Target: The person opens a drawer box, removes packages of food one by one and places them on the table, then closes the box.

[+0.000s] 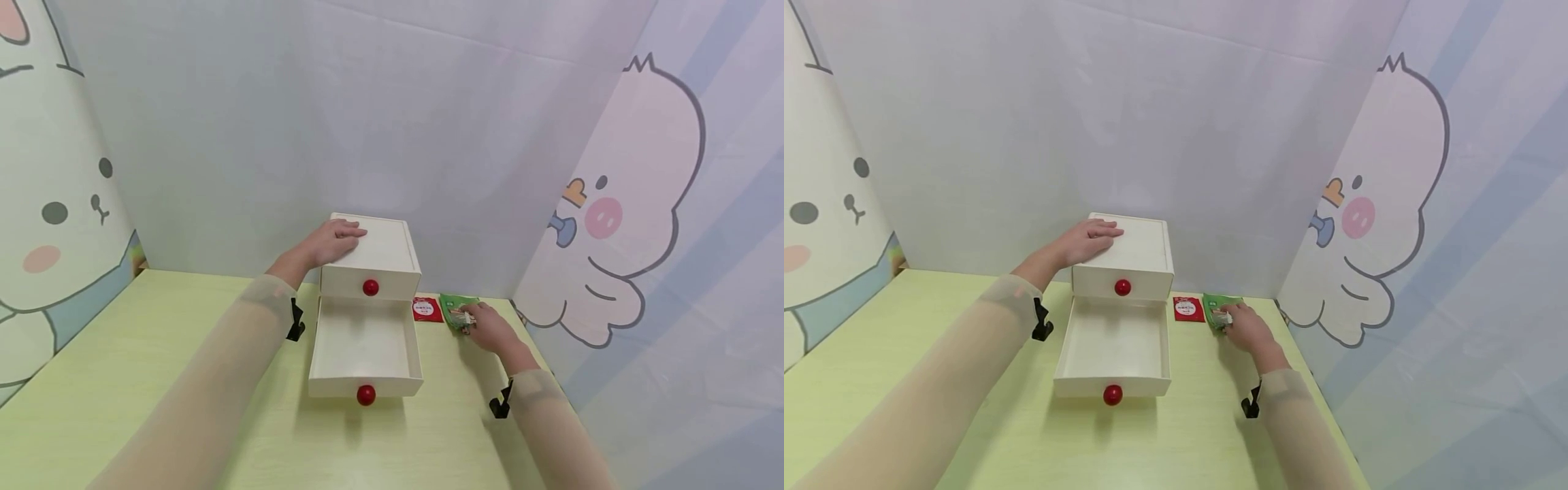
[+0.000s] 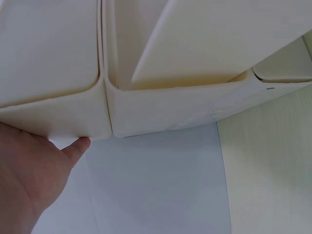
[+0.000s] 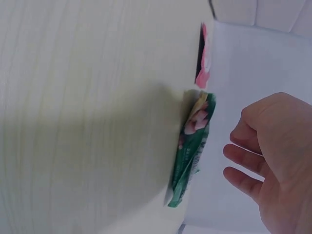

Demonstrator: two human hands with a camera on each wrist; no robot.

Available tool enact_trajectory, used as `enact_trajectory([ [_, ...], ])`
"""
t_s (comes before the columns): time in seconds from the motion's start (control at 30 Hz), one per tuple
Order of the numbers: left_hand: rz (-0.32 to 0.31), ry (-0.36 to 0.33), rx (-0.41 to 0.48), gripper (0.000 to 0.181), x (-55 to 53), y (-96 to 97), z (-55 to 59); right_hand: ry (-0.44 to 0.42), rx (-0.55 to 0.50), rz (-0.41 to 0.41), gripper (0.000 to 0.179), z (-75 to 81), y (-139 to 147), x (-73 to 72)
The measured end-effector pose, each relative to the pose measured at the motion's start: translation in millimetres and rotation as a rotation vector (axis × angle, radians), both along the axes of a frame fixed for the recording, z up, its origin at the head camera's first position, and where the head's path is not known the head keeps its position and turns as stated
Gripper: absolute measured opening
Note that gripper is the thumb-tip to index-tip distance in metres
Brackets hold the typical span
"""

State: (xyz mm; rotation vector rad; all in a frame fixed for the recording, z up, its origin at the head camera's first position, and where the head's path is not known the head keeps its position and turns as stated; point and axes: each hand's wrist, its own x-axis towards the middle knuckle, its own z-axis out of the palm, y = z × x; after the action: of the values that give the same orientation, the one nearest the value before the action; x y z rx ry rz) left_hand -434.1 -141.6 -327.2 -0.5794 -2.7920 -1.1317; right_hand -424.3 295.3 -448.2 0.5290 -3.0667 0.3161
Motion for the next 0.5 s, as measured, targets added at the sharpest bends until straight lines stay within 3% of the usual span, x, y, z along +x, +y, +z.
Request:
enact_trajectory([
  [0.13,0.002,-0.001,-0.004,0.052,-0.6,0.2,-0.9,0.032,-0.040,0.055,0.041,13.2,-11.3,13.3],
  [0.5,-0.002,-0.004,0.005,0.053,-2.2,0.0,-1.8,0.085,-0.167,0.134,0.035,52.4,-42.0,69.4],
])
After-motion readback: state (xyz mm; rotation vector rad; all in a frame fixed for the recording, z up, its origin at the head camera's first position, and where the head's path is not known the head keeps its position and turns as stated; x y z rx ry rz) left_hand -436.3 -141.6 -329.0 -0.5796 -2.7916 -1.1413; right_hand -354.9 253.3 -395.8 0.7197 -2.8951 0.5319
